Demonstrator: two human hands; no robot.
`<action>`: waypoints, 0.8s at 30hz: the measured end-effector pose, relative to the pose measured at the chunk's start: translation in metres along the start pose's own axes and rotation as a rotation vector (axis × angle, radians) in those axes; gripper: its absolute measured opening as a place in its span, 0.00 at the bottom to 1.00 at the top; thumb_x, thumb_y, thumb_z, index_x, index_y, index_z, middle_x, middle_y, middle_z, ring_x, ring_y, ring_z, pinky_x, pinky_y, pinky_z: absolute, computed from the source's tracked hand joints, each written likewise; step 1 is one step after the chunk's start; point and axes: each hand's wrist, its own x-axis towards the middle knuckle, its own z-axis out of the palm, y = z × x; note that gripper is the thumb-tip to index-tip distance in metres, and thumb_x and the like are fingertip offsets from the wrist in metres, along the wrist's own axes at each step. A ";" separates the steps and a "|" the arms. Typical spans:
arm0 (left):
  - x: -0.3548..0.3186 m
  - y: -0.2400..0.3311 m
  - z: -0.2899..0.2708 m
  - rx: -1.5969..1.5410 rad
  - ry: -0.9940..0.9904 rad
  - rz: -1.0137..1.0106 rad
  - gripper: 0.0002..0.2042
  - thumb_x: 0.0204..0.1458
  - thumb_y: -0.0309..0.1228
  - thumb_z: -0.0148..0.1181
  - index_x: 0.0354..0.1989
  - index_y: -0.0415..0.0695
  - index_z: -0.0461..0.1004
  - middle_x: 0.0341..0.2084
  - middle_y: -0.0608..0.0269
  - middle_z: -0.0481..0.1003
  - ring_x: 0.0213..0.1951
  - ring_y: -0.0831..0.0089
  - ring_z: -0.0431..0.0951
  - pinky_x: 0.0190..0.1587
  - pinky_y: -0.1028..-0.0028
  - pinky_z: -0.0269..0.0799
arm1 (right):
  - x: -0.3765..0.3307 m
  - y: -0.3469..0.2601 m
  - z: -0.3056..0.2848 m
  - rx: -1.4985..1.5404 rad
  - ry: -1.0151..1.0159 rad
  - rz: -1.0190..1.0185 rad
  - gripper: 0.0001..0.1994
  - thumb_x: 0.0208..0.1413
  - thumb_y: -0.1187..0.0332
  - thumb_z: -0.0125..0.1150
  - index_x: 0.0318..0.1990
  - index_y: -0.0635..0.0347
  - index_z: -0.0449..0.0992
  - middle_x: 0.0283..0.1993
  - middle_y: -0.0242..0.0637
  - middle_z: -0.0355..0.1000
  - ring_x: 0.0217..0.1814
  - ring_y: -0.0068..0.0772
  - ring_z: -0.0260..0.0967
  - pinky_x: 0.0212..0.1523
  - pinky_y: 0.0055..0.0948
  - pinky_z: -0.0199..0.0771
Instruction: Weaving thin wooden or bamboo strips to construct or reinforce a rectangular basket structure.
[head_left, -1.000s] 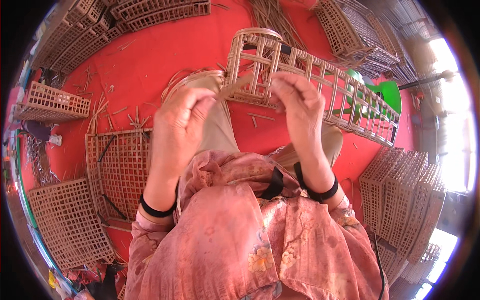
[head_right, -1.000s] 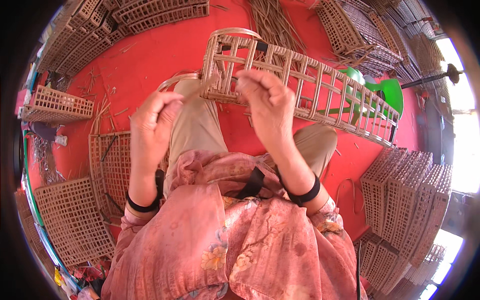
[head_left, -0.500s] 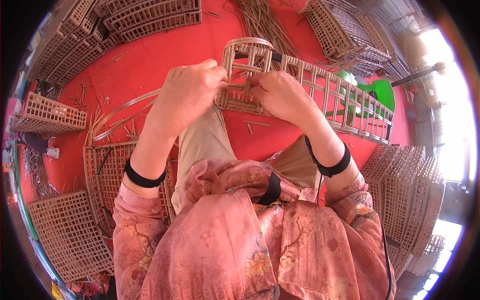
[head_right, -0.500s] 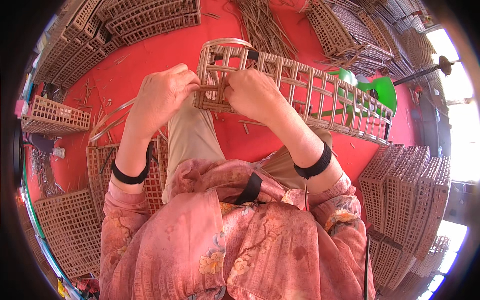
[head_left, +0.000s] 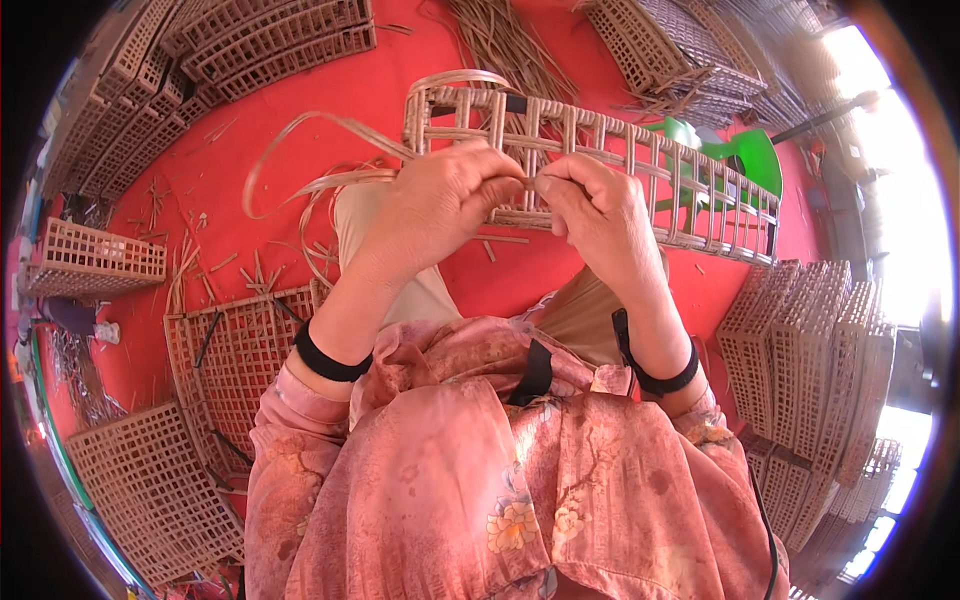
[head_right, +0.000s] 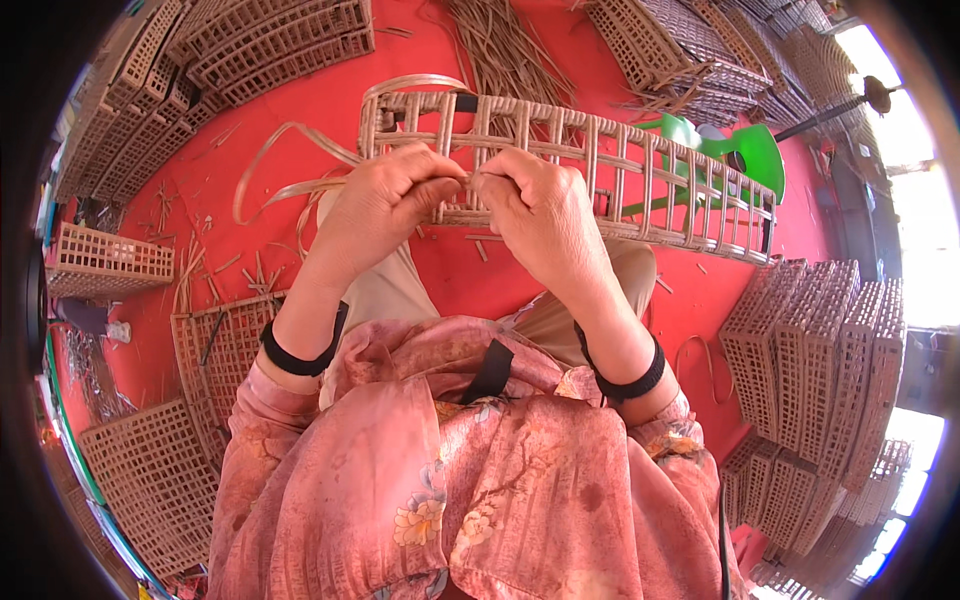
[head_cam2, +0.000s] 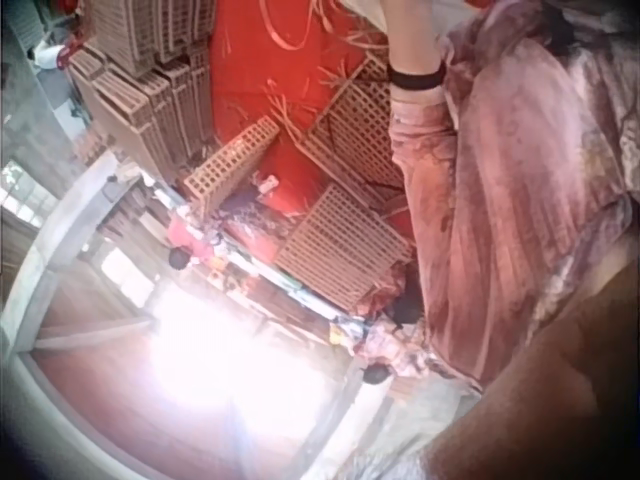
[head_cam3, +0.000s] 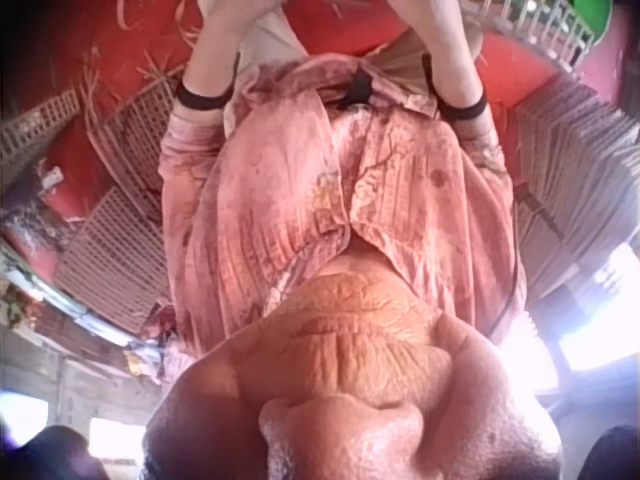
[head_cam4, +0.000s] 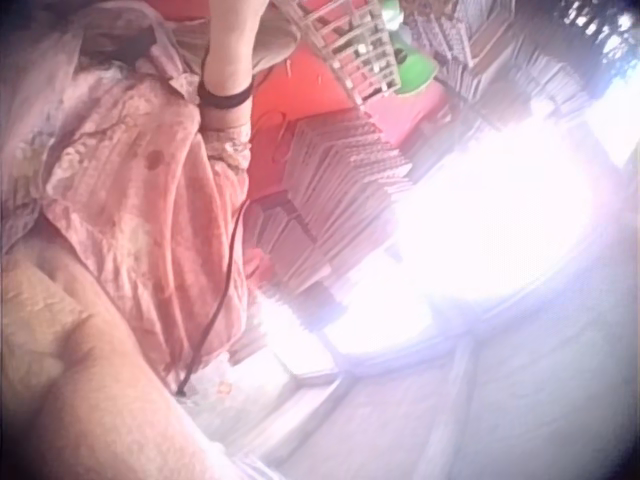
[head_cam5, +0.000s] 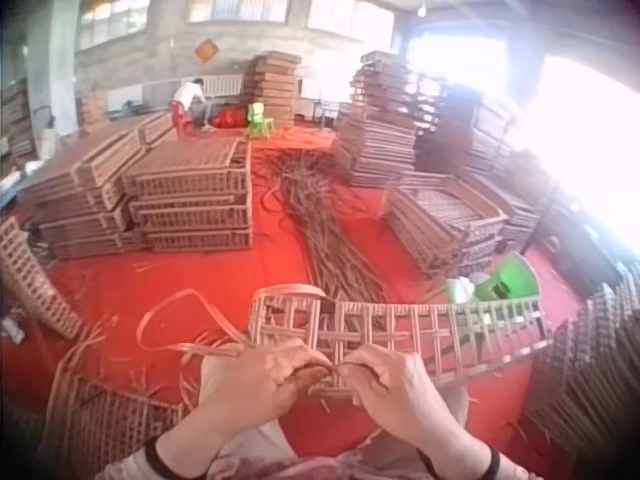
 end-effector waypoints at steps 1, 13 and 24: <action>-0.001 0.001 0.001 -0.010 0.030 0.069 0.07 0.57 0.26 0.62 0.43 0.42 0.78 0.31 0.58 0.78 0.34 0.66 0.79 0.37 0.71 0.73 | 0.002 0.004 -0.001 -0.006 0.006 0.017 0.08 0.60 0.70 0.56 0.36 0.65 0.79 0.24 0.52 0.74 0.27 0.53 0.75 0.28 0.43 0.72; 0.007 0.004 0.015 0.113 0.158 -0.059 0.11 0.52 0.23 0.65 0.44 0.46 0.74 0.24 0.60 0.76 0.28 0.65 0.79 0.34 0.67 0.73 | 0.046 0.033 -0.005 -0.767 -0.287 -0.460 0.13 0.58 0.68 0.53 0.42 0.63 0.82 0.28 0.53 0.76 0.32 0.51 0.77 0.35 0.40 0.75; 0.010 0.015 0.035 0.075 0.168 0.073 0.09 0.54 0.25 0.64 0.43 0.42 0.76 0.31 0.59 0.76 0.34 0.68 0.77 0.37 0.69 0.73 | -0.014 0.016 -0.035 -0.261 0.084 -0.102 0.08 0.54 0.70 0.61 0.27 0.64 0.75 0.22 0.52 0.71 0.25 0.53 0.73 0.28 0.41 0.73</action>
